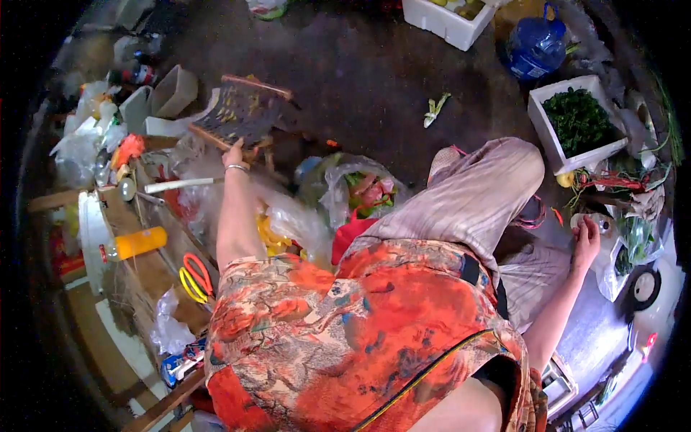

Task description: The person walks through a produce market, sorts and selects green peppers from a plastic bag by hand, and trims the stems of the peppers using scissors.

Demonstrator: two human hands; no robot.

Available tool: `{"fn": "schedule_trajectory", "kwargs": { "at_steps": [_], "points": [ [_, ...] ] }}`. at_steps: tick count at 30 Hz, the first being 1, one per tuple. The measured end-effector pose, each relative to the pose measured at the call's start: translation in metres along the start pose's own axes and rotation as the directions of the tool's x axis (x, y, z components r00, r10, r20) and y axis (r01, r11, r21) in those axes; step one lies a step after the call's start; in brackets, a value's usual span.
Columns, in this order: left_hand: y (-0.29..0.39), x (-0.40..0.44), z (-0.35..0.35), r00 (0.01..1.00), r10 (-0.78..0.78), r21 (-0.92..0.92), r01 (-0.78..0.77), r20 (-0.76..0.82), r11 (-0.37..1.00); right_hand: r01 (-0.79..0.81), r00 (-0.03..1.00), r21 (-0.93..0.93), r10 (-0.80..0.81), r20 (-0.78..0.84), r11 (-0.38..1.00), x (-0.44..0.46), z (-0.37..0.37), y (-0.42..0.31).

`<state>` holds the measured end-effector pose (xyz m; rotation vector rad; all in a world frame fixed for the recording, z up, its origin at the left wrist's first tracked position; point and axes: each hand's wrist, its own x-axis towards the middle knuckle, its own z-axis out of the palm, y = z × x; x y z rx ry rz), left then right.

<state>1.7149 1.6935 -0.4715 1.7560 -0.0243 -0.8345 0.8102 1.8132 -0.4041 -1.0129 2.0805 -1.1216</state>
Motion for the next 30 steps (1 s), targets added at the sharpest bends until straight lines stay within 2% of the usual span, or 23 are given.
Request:
{"fn": "schedule_trajectory", "kwargs": {
  "at_steps": [1,4,7,8,9,11,12,13,14,15,16,17,19,20,22,23,25,26,27,28,29,30],
  "points": [
    [-0.002,-0.002,-0.005,0.994,-0.031,0.104,0.042,-0.105,0.994,-0.022,1.000,-0.008,0.022,-0.016,1.000,0.000,0.002,-0.002],
    [-0.002,-0.007,-0.017,0.983,-0.063,0.065,0.075,-0.172,0.995,-0.001,1.000,0.026,0.002,-0.031,1.000,0.004,0.006,0.002],
    [-0.032,0.019,-0.030,0.993,0.004,0.057,0.003,-0.122,0.998,-0.048,0.998,-0.012,0.047,-0.045,0.999,-0.001,0.014,-0.014],
    [-0.051,0.025,-0.032,0.993,0.004,0.060,0.003,-0.116,0.998,-0.051,0.997,-0.012,0.050,-0.050,0.999,0.001,0.014,-0.011],
    [-0.074,0.027,-0.036,0.992,-0.064,0.042,0.068,-0.105,0.997,-0.011,0.999,-0.019,0.010,-0.042,1.000,0.003,0.013,-0.003],
    [-0.090,-0.028,-0.023,0.981,-0.168,0.151,0.181,-0.094,0.972,0.057,0.998,-0.012,-0.058,-0.035,0.998,0.004,0.010,0.002],
    [-0.098,-0.090,0.002,0.974,-0.203,0.273,0.223,-0.100,0.936,0.054,0.998,-0.012,-0.055,-0.041,0.998,0.004,0.010,0.001],
    [-0.128,-0.120,0.012,0.994,-0.086,0.353,0.056,0.069,0.934,0.060,0.998,-0.033,-0.061,-0.033,0.998,0.003,0.008,-0.001],
    [-0.163,-0.132,0.012,0.977,0.047,0.527,-0.151,0.207,0.836,0.065,0.998,-0.054,-0.066,-0.022,0.996,0.002,0.007,0.000],
    [-0.198,-0.144,0.013,0.925,0.177,0.640,-0.363,0.337,0.677,0.082,0.996,-0.039,-0.083,-0.015,0.996,0.003,0.007,0.003],
    [-0.226,-0.151,0.012,0.836,0.283,0.769,-0.545,0.471,0.332,0.080,0.997,-0.038,-0.081,-0.018,0.996,0.002,0.007,0.001],
    [-0.224,-0.177,0.021,0.832,0.284,0.767,-0.551,0.476,0.329,0.068,0.997,-0.053,-0.069,-0.022,0.996,0.000,0.009,-0.002],
    [-0.196,-0.227,0.046,0.968,0.015,0.968,-0.250,0.250,-0.012,0.067,0.997,-0.124,-0.070,-0.014,0.990,-0.001,0.007,-0.003],
    [-0.207,-0.207,0.044,0.965,0.017,0.965,-0.263,0.263,-0.017,0.062,0.997,-0.122,-0.066,-0.028,0.991,-0.001,0.004,-0.001],
    [-0.231,-0.135,0.030,0.947,-0.183,0.960,-0.277,0.265,-0.041,0.092,0.995,-0.048,-0.094,-0.027,0.995,-0.007,0.008,-0.006],
    [-0.225,-0.120,0.026,0.923,-0.110,0.919,-0.380,0.370,-0.102,0.078,0.996,-0.052,-0.079,-0.029,0.996,-0.012,0.009,-0.013],
    [-0.177,-0.103,0.035,0.832,-0.190,0.766,-0.554,0.521,-0.327,0.048,0.999,-0.033,-0.049,-0.022,0.998,-0.012,0.005,-0.013],
    [-0.138,-0.101,0.046,0.773,-0.344,0.626,-0.634,0.533,-0.454,0.023,1.000,-0.019,-0.024,-0.016,1.000,-0.012,0.005,-0.011],
    [-0.127,-0.077,0.038,0.798,-0.286,0.837,-0.546,0.531,0.028,0.030,0.999,-0.003,-0.030,-0.011,1.000,-0.009,0.002,-0.002],
    [-0.110,-0.085,0.040,0.804,-0.284,0.813,-0.371,0.523,0.448,0.029,0.999,0.003,-0.029,-0.013,1.000,-0.010,0.003,-0.004],
    [-0.092,-0.093,0.042,0.809,-0.283,0.618,-0.123,0.516,0.776,0.013,1.000,0.009,-0.013,-0.028,1.000,-0.011,0.003,-0.007],
    [-0.051,-0.142,0.059,0.779,-0.312,0.366,0.115,0.544,0.924,-0.002,0.999,0.016,0.003,-0.043,1.000,-0.010,0.004,-0.008]
  ]
}}
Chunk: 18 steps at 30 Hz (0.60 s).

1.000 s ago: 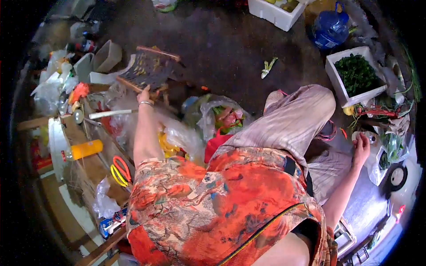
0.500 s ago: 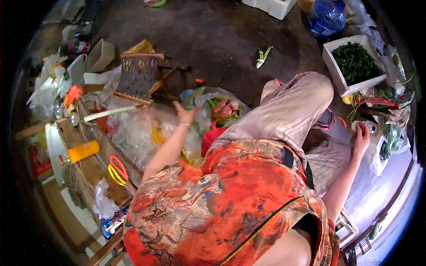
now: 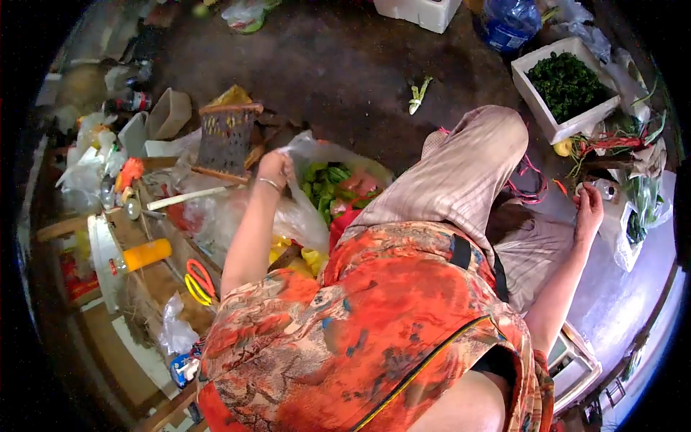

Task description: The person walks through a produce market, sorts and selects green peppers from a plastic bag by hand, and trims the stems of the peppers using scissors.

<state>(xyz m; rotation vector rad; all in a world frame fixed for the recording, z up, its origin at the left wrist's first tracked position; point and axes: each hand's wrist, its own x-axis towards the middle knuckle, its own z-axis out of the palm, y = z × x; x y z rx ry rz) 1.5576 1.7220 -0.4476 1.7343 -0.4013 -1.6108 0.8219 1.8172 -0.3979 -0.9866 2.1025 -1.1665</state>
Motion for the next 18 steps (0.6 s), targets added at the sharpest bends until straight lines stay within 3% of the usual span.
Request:
{"fn": "schedule_trajectory", "kwargs": {
  "at_steps": [2,4,5,7,8,9,12,15,18],
  "points": [
    [0.027,-0.025,0.019,0.999,0.018,-0.062,-0.020,-0.033,0.998,0.048,0.999,0.000,-0.048,0.007,0.999,0.005,0.000,0.008],
    [0.024,-0.022,0.004,0.973,0.227,0.296,-0.230,0.045,0.927,0.094,0.996,0.002,-0.094,0.002,0.996,0.004,0.001,0.005],
    [0.026,-0.022,-0.003,0.971,0.234,0.305,-0.239,0.053,0.922,0.074,0.997,0.007,-0.074,0.015,0.997,0.000,0.002,-0.003],
    [0.033,-0.036,-0.009,0.998,0.022,-0.105,-0.016,0.051,0.994,0.036,0.999,0.027,-0.037,0.033,0.999,-0.010,0.007,-0.021],
    [0.039,-0.037,-0.017,0.999,0.022,-0.104,-0.016,0.049,0.994,0.035,0.999,0.028,-0.036,0.035,0.999,-0.009,0.006,-0.020],
    [0.048,-0.034,-0.029,0.977,0.193,0.048,-0.198,0.090,0.979,0.033,0.998,0.046,-0.035,0.047,0.998,-0.008,0.005,-0.018],
    [0.093,-0.104,0.049,0.983,0.156,-0.246,-0.177,-0.101,0.953,0.043,0.997,0.076,-0.048,0.059,0.996,-0.006,0.005,-0.011],
    [0.113,-0.129,0.078,0.965,0.258,-0.268,-0.260,-0.042,0.928,0.067,0.996,0.060,-0.070,0.047,0.996,-0.006,0.003,-0.007],
    [0.136,-0.140,0.101,0.928,0.353,-0.210,-0.324,0.116,0.922,0.100,0.995,-0.011,-0.100,0.027,0.995,-0.007,-0.001,-0.004]
  ]
}}
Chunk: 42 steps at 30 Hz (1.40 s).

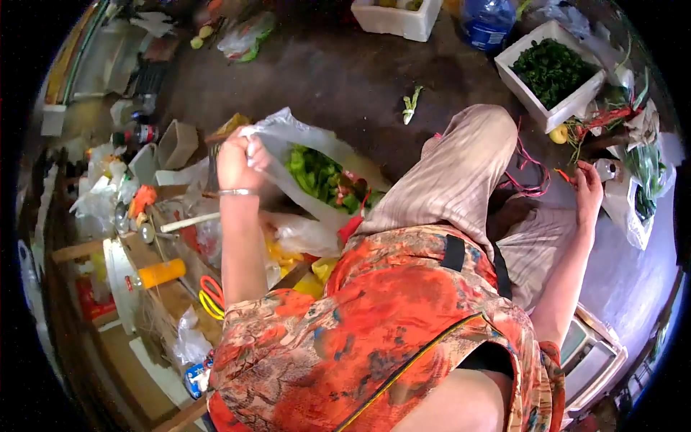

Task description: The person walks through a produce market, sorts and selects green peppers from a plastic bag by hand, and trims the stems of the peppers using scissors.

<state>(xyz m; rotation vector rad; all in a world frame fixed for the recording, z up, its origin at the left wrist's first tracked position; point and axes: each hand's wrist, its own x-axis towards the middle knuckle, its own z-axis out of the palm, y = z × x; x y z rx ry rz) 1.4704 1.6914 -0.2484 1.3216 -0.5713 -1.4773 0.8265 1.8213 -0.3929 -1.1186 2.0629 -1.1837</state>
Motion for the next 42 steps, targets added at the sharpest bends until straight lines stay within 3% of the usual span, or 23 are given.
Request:
{"fn": "schedule_trajectory", "kwargs": {
  "at_steps": [2,4,7,8,10,14,19,22,24,25,26,27,29,30,31,34,36,37,38,39,40,41,42],
  "points": [
    [0.014,0.005,0.021,0.986,0.101,0.052,-0.108,0.130,0.993,-0.005,1.000,-0.042,0.007,0.030,0.999,0.001,-0.003,0.002],
    [0.027,0.014,0.054,0.979,0.140,0.040,-0.147,0.145,0.988,0.030,1.000,0.037,-0.030,-0.008,0.999,0.002,-0.003,0.007],
    [0.041,0.029,0.109,0.942,0.251,0.039,-0.265,0.222,0.963,0.060,0.997,-0.027,-0.061,-0.052,0.998,-0.005,-0.006,-0.004],
    [0.044,0.034,0.127,0.941,0.280,0.004,-0.286,0.189,0.958,0.021,0.998,0.042,-0.019,-0.052,0.999,-0.010,-0.006,-0.009],
    [0.051,0.045,0.160,0.901,0.340,-0.034,-0.344,0.270,0.938,0.011,0.997,0.087,-0.005,-0.078,0.996,-0.014,-0.008,-0.012],
    [0.063,0.077,0.222,0.840,0.412,-0.116,-0.398,0.353,0.910,0.010,0.997,0.029,-0.007,-0.078,1.000,-0.021,-0.018,-0.015],
    [0.059,0.090,0.288,0.833,0.374,-0.121,-0.357,0.407,0.926,-0.010,0.991,0.071,0.020,-0.136,0.997,-0.025,-0.023,-0.021],
    [0.050,0.094,0.330,0.848,0.268,-0.121,-0.240,0.456,0.963,-0.043,0.988,0.107,0.058,-0.146,0.993,-0.026,-0.023,-0.027],
    [0.038,0.089,0.359,0.818,0.273,-0.086,-0.267,0.505,0.960,-0.007,0.988,0.100,0.022,-0.150,0.995,-0.025,-0.025,-0.028],
    [0.034,0.092,0.369,0.729,0.287,-0.036,-0.340,0.622,0.940,-0.027,0.990,0.053,0.034,-0.139,0.998,-0.027,-0.027,-0.035],
    [0.028,0.094,0.385,0.777,0.216,-0.135,-0.169,0.591,0.976,-0.036,0.990,0.017,0.038,-0.137,0.999,-0.027,-0.029,-0.035],
    [0.022,0.118,0.392,0.641,0.334,0.052,-0.505,0.691,0.861,-0.014,0.988,0.014,0.016,-0.153,1.000,-0.025,-0.030,-0.030],
    [0.004,0.116,0.410,0.461,0.361,0.174,-0.778,0.811,0.603,0.030,0.984,0.017,-0.027,-0.178,0.999,-0.020,-0.030,-0.016],
    [-0.006,0.066,0.425,0.657,0.250,0.093,-0.440,0.711,0.893,0.061,0.981,0.011,-0.058,-0.183,0.998,-0.021,-0.031,-0.016],
    [-0.014,0.037,0.436,0.781,0.050,-0.049,-0.025,0.622,0.998,0.038,0.984,0.029,-0.032,-0.177,0.999,-0.023,-0.032,-0.017],
    [-0.052,0.033,0.437,0.572,-0.051,0.097,-0.051,0.819,0.994,0.041,0.979,0.084,-0.023,-0.205,0.996,-0.028,-0.036,-0.018],
    [-0.089,0.032,0.433,0.659,-0.103,0.225,-0.103,0.745,0.969,-0.008,0.978,0.095,0.027,-0.206,0.995,-0.028,-0.038,-0.009],
    [-0.110,0.028,0.428,0.655,-0.185,0.298,-0.064,0.733,0.952,0.044,0.971,0.104,-0.018,-0.239,0.994,-0.030,-0.037,-0.007],
    [-0.137,0.058,0.416,0.572,-0.286,0.395,-0.072,0.769,0.916,0.006,0.972,0.106,0.019,-0.235,0.994,-0.034,-0.039,-0.013],
    [-0.170,0.066,0.406,0.613,-0.251,0.412,-0.136,0.750,0.901,-0.001,0.973,0.103,0.025,-0.230,0.995,-0.036,-0.040,-0.009],
    [-0.199,0.086,0.392,0.622,-0.364,0.559,-0.146,0.694,0.816,-0.005,0.974,0.096,0.027,-0.224,0.995,-0.035,-0.042,-0.006],
    [-0.215,0.071,0.383,0.696,-0.471,0.735,-0.121,0.542,0.668,-0.016,0.974,0.085,0.034,-0.224,0.996,-0.037,-0.045,-0.007],
    [-0.233,0.070,0.370,0.679,-0.516,0.773,-0.120,0.522,0.623,-0.031,0.971,0.087,0.051,-0.232,0.996,-0.041,-0.047,-0.010]
  ]
}}
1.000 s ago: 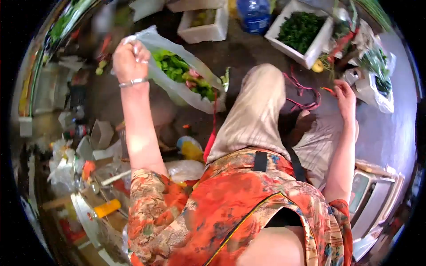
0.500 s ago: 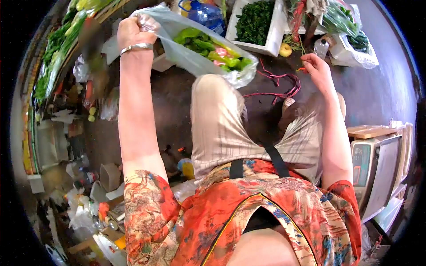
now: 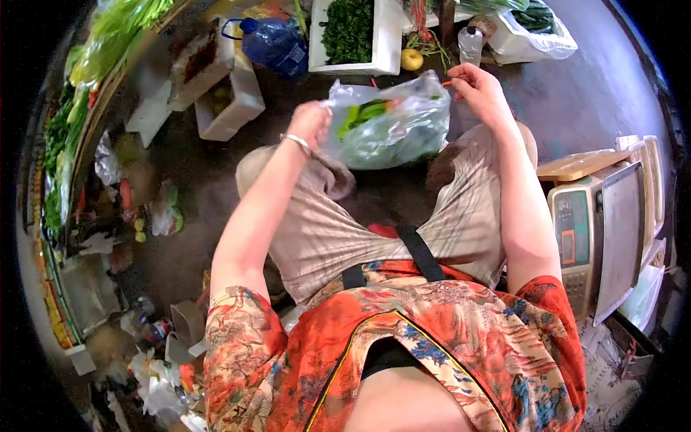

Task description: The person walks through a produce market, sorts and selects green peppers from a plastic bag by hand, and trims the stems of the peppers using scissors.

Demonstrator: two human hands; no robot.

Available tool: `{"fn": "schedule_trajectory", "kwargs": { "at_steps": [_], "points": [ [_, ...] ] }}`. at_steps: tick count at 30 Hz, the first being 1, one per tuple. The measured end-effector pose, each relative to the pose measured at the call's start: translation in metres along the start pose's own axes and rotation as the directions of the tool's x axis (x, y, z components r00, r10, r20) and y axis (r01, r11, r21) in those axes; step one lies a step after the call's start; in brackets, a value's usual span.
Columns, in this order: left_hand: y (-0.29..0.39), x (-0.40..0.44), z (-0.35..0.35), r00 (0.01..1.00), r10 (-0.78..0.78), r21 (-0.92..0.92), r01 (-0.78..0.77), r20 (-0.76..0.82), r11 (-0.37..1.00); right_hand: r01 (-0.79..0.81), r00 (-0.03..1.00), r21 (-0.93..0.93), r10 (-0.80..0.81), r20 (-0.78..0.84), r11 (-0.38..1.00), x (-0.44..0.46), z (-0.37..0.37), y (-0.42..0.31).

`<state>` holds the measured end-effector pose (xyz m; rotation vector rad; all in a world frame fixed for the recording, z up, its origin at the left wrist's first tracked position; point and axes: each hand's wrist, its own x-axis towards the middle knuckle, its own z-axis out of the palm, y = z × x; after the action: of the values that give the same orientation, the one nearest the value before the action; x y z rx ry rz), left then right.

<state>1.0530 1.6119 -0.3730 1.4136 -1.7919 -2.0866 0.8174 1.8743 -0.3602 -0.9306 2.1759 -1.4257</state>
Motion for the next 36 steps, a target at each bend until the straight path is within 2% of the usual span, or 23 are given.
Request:
{"fn": "schedule_trajectory", "kwargs": {
  "at_steps": [1,2,5,6,7,10,12,13,16,18,19,20,22,24,25,27,28,29,30,32,33,35,36],
  "points": [
    [-0.012,-0.002,0.005,0.998,-0.005,-0.065,0.009,0.065,0.998,-0.015,1.000,0.001,0.015,-0.008,1.000,-0.004,-0.001,-0.003],
    [-0.018,0.002,0.005,0.989,0.018,0.008,-0.019,0.148,1.000,-0.024,1.000,-0.007,0.024,0.000,1.000,-0.005,-0.001,-0.003],
    [-0.008,0.002,0.006,0.983,0.078,0.102,-0.096,0.169,0.990,-0.111,0.993,0.003,0.111,0.030,0.994,-0.008,-0.005,-0.008],
    [-0.001,0.003,0.005,0.979,0.064,0.245,-0.112,0.195,0.963,-0.118,0.993,-0.005,0.118,0.029,0.993,-0.008,-0.005,-0.003],
    [0.003,0.004,0.003,0.974,0.047,0.378,-0.130,0.221,0.917,-0.117,0.991,-0.081,0.122,0.059,0.990,-0.009,-0.006,0.003],
    [0.021,0.018,-0.001,0.958,0.089,0.463,-0.212,0.273,0.860,-0.132,0.978,-0.251,0.166,0.122,0.959,-0.017,-0.006,-0.007],
    [0.020,0.034,-0.003,0.948,0.119,0.455,-0.249,0.295,0.855,-0.062,0.960,-0.435,0.173,0.221,0.898,-0.022,-0.003,-0.005],
    [0.019,0.038,-0.003,0.953,0.134,0.420,-0.243,0.271,0.875,-0.083,0.940,-0.438,0.215,0.263,0.895,-0.022,-0.001,0.000],
    [0.017,0.039,0.000,0.969,0.076,0.372,-0.162,0.233,0.914,0.168,0.887,-0.655,0.176,0.426,0.736,-0.006,0.025,0.008],
    [0.012,0.046,-0.001,0.904,0.321,0.488,-0.424,0.282,0.763,0.310,0.838,-0.654,0.126,0.530,0.690,0.019,0.063,0.009],
    [0.002,0.057,-0.004,0.885,0.391,0.578,-0.462,0.252,0.673,0.403,0.804,-0.637,0.077,0.589,0.657,0.028,0.085,0.010],
    [0.006,0.054,-0.004,0.890,0.382,0.583,-0.452,0.248,0.675,0.490,0.764,-0.611,0.032,0.645,0.622,0.036,0.107,0.016],
    [0.018,0.031,-0.002,0.697,0.671,0.758,-0.574,0.252,0.311,0.617,0.670,-0.631,0.107,0.735,0.471,0.046,0.157,0.056],
    [0.024,0.026,0.000,0.795,0.494,0.814,-0.521,0.353,0.257,0.716,0.577,-0.582,0.142,0.804,0.387,0.039,0.186,0.079],
    [0.022,0.026,0.003,0.786,0.469,0.818,-0.539,0.402,0.202,0.678,0.565,-0.546,0.126,0.815,0.493,0.032,0.183,0.076],
    [0.017,0.026,0.010,0.808,0.351,0.838,-0.536,0.473,0.102,0.646,0.244,-0.574,0.576,0.780,0.504,0.021,0.178,0.114],
    [0.012,0.028,0.013,0.809,0.334,0.831,-0.544,0.483,0.115,0.678,0.203,-0.557,0.606,0.769,0.480,0.003,0.157,0.123],
    [0.009,0.031,0.013,0.819,0.235,0.830,-0.552,0.523,0.078,0.606,0.315,-0.611,0.551,0.773,0.510,-0.020,0.142,0.147],
    [0.009,0.031,0.015,0.822,0.140,0.826,-0.562,0.552,0.039,0.658,0.369,-0.592,0.486,0.792,0.465,-0.035,0.133,0.146],
    [0.015,0.027,0.018,0.821,0.138,0.823,-0.565,0.554,0.060,0.611,0.181,-0.593,0.636,0.750,0.525,-0.034,0.141,0.151],
    [0.017,0.026,0.016,0.842,0.150,0.846,-0.531,0.519,0.049,0.606,0.179,-0.596,0.640,0.747,0.527,-0.033,0.146,0.152],
    [0.019,0.027,0.011,0.863,0.149,0.872,-0.490,0.483,0.007,0.514,0.090,-0.545,0.590,0.802,0.662,-0.025,0.156,0.165],
    [0.016,0.026,0.009,0.862,0.146,0.871,-0.492,0.485,0.012,0.512,0.085,-0.546,0.594,0.800,0.663,-0.028,0.153,0.176]
  ]
}}
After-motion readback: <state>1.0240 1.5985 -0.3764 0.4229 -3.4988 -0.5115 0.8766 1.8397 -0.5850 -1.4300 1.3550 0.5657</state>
